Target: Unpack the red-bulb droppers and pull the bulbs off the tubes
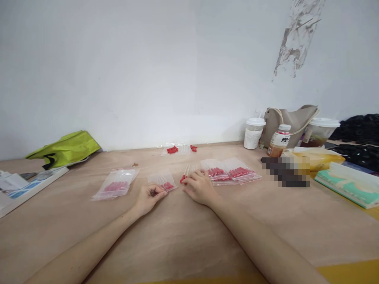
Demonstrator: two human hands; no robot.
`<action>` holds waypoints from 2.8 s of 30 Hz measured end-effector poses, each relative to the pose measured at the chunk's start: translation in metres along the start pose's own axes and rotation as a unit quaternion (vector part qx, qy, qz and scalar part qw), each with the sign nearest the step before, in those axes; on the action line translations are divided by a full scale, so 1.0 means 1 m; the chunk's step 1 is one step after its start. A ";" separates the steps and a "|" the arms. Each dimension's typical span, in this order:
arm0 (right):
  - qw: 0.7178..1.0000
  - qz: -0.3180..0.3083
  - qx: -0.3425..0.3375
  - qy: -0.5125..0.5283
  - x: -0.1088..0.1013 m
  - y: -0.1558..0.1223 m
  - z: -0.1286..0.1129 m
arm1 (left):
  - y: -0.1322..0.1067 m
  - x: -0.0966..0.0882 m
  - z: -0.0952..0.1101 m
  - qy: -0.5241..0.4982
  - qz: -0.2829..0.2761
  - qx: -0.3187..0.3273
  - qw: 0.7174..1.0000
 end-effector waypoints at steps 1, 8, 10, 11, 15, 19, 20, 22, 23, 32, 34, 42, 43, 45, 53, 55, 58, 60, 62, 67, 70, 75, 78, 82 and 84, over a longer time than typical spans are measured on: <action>1.000 -0.003 -0.017 0.013 0.005 0.000 -0.011 | -0.001 0.000 0.000 -0.003 0.001 -0.005 1.000; 0.999 0.015 -0.037 0.029 0.017 0.002 -0.039 | -0.003 0.003 -0.004 -0.012 -0.013 -0.042 0.999; 0.999 0.013 -0.029 0.020 0.018 0.003 -0.037 | -0.005 0.005 0.001 -0.006 -0.032 -0.024 0.999; 1.000 0.010 -0.024 0.015 0.018 0.004 -0.035 | -0.005 0.006 0.006 -0.002 -0.041 -0.006 0.999; 1.000 -0.002 -0.020 0.007 0.021 0.004 -0.032 | -0.007 0.007 0.025 0.015 -0.055 0.071 0.996; 1.000 0.001 -0.022 0.020 0.021 0.004 -0.033 | -0.006 0.009 0.030 0.027 -0.050 0.101 0.993; 0.999 0.004 -0.023 0.026 0.021 0.004 -0.033 | -0.005 0.008 0.029 0.027 -0.044 0.098 0.994; 0.999 0.008 -0.027 0.038 0.020 0.004 -0.034 | -0.003 0.008 0.023 0.016 -0.032 0.079 0.996; 0.999 0.010 -0.031 0.041 0.020 0.004 -0.035 | -0.002 0.007 0.020 0.008 -0.028 0.066 0.997; 0.997 0.025 -0.059 0.050 0.019 0.003 -0.042 | 0.000 0.007 0.002 -0.069 -0.022 -0.026 0.997; 0.997 0.032 -0.058 0.047 0.019 0.004 -0.040 | 0.000 0.007 0.001 -0.085 -0.017 -0.033 0.996; 0.982 0.082 -0.169 0.028 0.018 0.007 -0.056 | 0.000 0.003 0.002 -0.057 -0.015 -0.027 0.998; 0.980 0.082 -0.178 0.030 0.019 0.007 -0.058 | 0.000 0.003 0.004 -0.045 -0.017 -0.018 0.999; 0.980 0.079 -0.180 0.037 0.019 0.008 -0.059 | 0.000 0.005 0.008 -0.020 -0.026 0.003 0.999; 0.983 0.056 -0.162 0.073 0.021 0.008 -0.057 | 0.000 0.017 0.004 -0.020 -0.029 -0.001 0.999; 0.985 0.046 -0.145 0.085 0.024 0.010 -0.055 | -0.001 0.018 0.005 -0.037 -0.018 0.002 0.999; 0.987 0.032 -0.123 0.095 0.026 0.012 -0.054 | -0.001 0.017 0.004 -0.048 -0.007 -0.008 0.999; 0.987 0.023 -0.120 0.100 0.026 0.012 -0.056 | 0.000 0.012 -0.001 -0.027 0.019 -0.023 0.999; 0.987 0.015 -0.116 0.111 0.025 0.012 -0.056 | 0.002 0.002 -0.004 0.002 0.064 -0.031 0.998; 0.975 -0.040 -0.060 0.209 0.028 0.009 -0.051 | 0.003 -0.019 0.013 0.070 0.118 0.030 0.990; 0.964 -0.030 0.004 0.262 0.028 0.009 -0.044 | -0.001 -0.017 0.035 0.107 0.078 0.102 0.986; 0.950 0.047 0.187 0.244 0.033 0.009 -0.017 | -0.009 -0.004 0.057 0.098 0.027 0.160 0.982; 0.937 0.057 0.274 0.209 0.039 0.004 -0.006 | -0.012 0.004 0.060 0.065 0.015 0.162 0.985; 0.919 0.029 0.341 0.195 0.047 -0.002 0.001 | -0.009 0.008 0.054 0.072 0.014 0.139 0.988; 0.904 0.005 0.368 0.217 0.052 -0.005 0.003 | -0.002 0.003 0.049 0.081 0.023 0.113 0.990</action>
Point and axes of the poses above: each hand's wrist, its own y-axis towards the middle knuckle, its own x-axis out of the palm, z = x × y, the point moved 10 cm from there along y, towards the middle knuckle, and after that the axes turned 14 degrees about z, right-handed, at the moved point
